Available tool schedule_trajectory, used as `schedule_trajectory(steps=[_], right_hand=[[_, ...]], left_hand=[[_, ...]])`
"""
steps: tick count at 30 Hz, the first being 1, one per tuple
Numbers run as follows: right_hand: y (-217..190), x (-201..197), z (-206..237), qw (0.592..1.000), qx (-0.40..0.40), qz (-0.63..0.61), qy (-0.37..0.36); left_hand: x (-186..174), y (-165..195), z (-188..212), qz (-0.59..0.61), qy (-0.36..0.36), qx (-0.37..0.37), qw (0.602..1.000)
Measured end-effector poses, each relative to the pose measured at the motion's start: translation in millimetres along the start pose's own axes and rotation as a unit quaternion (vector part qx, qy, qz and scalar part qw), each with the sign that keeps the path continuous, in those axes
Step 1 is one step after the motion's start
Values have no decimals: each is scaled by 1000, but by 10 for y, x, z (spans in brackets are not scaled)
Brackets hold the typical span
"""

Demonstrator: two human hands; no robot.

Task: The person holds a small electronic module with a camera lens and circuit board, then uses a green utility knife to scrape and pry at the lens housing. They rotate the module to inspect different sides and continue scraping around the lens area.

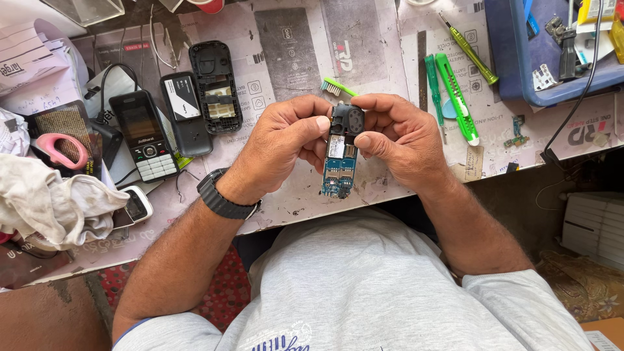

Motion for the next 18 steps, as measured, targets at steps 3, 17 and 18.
schedule_trajectory(steps=[3, 17, 18], right_hand=[[25, -11, 1, 1000, -6, 3, 2], [102, 92, 25, 990, -103, 97, 12], [89, 117, 17, 985, -124, 116, 8]], left_hand=[[1, -4, -8, -5, 0, 5, 1000], [16, 20, -8, -76, 26, 29, 996], [12, 26, -1, -90, 28, 42, 995]])
Point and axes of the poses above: each hand's wrist, its own z-axis away from the middle knuckle, its own x-axis out of the palm, y = z × x, the point moved 2 cm from there along -z, towards the middle knuckle, and after that the axes turned 10 degrees about -z, right-handed, at the moved point
